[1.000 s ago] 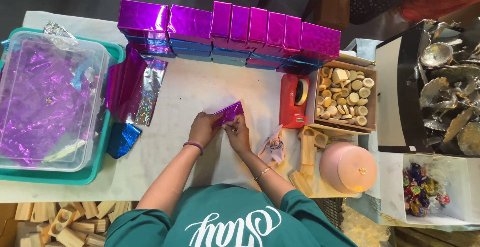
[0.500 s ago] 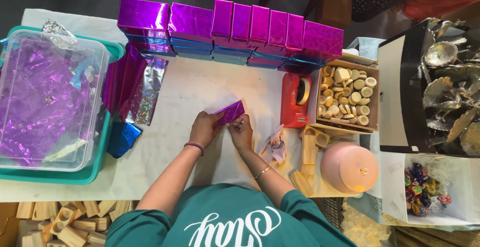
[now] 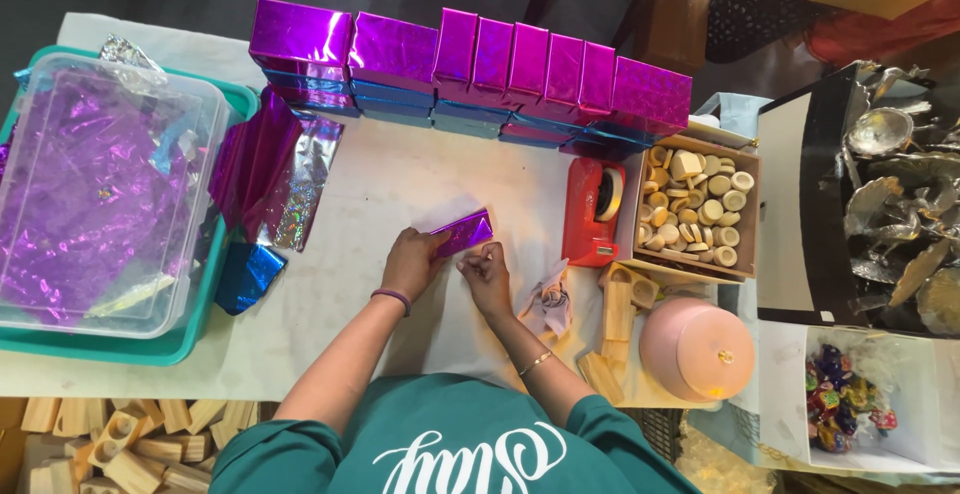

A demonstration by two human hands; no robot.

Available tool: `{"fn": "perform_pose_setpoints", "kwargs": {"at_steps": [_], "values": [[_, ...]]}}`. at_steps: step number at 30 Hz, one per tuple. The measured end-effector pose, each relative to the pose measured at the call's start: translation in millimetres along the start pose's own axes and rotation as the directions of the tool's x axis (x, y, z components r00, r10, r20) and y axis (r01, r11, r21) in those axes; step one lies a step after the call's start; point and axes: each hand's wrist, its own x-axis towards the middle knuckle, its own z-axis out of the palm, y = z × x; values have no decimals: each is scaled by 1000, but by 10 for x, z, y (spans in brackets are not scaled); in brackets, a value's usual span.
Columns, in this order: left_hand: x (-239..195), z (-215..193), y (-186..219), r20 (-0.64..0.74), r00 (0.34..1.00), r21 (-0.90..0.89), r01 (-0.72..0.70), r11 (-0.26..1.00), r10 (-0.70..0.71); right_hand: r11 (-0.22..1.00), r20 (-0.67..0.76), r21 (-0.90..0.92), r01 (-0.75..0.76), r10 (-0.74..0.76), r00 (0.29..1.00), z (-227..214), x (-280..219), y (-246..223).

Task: The person wraps a small wooden object in shiny purple foil, folding the edges and tucking the ends to form a neat package. They then use a red tape dispenser to secure the wrapped item with tape.

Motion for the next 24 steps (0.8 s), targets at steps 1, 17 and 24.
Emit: {"fn": "perform_pose_setpoints", "kwargs": {"at_steps": [1,17,24], "values": [[-5,13,-3,0,1000,-2,4,1000,-4,1000,2,-2,-3,3,1000,28,17,-18],[-13,-4,34,-3,1000,-22,22,1000,-22,995,-131,66,-69,77,988,225,207,172],[-10,-17,53,-4,1000,-4,24,1000,-24,998,-133,-47,-48,42,990,231,179,62]]}}
